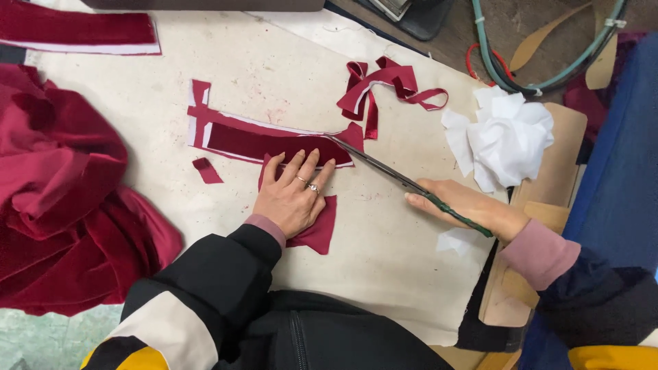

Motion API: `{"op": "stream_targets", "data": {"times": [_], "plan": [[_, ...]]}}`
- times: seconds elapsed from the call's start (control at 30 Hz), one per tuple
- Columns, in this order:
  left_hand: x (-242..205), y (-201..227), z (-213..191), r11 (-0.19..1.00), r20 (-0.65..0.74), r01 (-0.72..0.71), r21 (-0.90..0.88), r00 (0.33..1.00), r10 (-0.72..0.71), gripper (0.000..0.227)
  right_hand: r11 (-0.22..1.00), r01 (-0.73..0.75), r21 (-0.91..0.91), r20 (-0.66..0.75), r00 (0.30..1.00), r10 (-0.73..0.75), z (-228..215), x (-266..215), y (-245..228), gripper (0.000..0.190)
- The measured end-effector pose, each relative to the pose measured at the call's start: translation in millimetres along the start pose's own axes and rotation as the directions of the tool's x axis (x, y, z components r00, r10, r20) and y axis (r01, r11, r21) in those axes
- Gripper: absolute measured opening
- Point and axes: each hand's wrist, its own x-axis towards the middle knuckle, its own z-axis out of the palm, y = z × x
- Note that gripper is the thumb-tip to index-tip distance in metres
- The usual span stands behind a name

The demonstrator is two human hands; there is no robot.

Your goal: The person cuts a piece of red fabric using scissors, following a white paper pattern placed on top. The person adjusts the fabric and pattern multiple times to align the cuts and then trims the edges to match the pattern shape.

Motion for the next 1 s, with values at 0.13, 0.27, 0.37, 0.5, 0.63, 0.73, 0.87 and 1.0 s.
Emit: {"op": "stream_targets", "data": {"times": [0.13, 0.27, 0.37, 0.5, 0.63, 0.73, 0.87, 1.0], "plan": [[-2.7, 0.4, 2.5, 1.000, -0.002, 0.005, 0.027, 1.000, -0.005, 0.045, 0.994, -0.006, -0.105, -0.014, 1.000, 0.004, -0.8, 11.9, 16.1, 0.055], [-2.8, 3.5, 2.8, 0.999, -0.008, 0.009, 0.041, 1.000, -0.009, 0.043, 0.974, -0.042, -0.225, -0.079, 0.997, 0.025, -0.6, 21.9, 28.8, 0.052], [-4.3, 11.3, 1.5, 0.998, 0.035, 0.037, 0.057, 0.999, -0.039, 0.045, 0.976, -0.029, -0.216, -0.052, 0.998, 0.018, -14.3, 18.3, 26.0, 0.050], [-8.7, 22.6, 0.7, 0.991, 0.109, 0.118, 0.066, 0.986, -0.125, 0.051, 0.994, 0.042, -0.099, 0.134, 0.991, -0.029, -36.0, 22.7, 29.0, 0.046], [-14.9, 25.2, 4.2, 0.985, 0.115, 0.158, 0.063, 0.980, -0.164, 0.054, 0.991, 0.072, -0.112, 0.174, 0.983, -0.052, -51.2, 26.2, 14.0, 0.045], [-14.8, 24.4, 4.4, 0.984, 0.113, 0.167, 0.070, 0.978, -0.174, 0.054, 0.985, 0.104, -0.138, 0.189, 0.979, -0.077, -57.6, 30.9, 5.7, 0.046], [-16.6, 24.1, 7.6, 0.982, 0.107, 0.178, 0.059, 0.977, -0.184, 0.054, 0.968, 0.123, -0.221, 0.155, 0.984, -0.089, -62.5, 33.8, -0.8, 0.046], [-16.8, 24.7, 8.5, 0.981, 0.090, 0.187, 0.051, 0.978, -0.191, 0.053, 0.972, 0.148, -0.182, 0.124, 0.984, -0.127, -63.5, 42.3, 7.8, 0.044]]}}
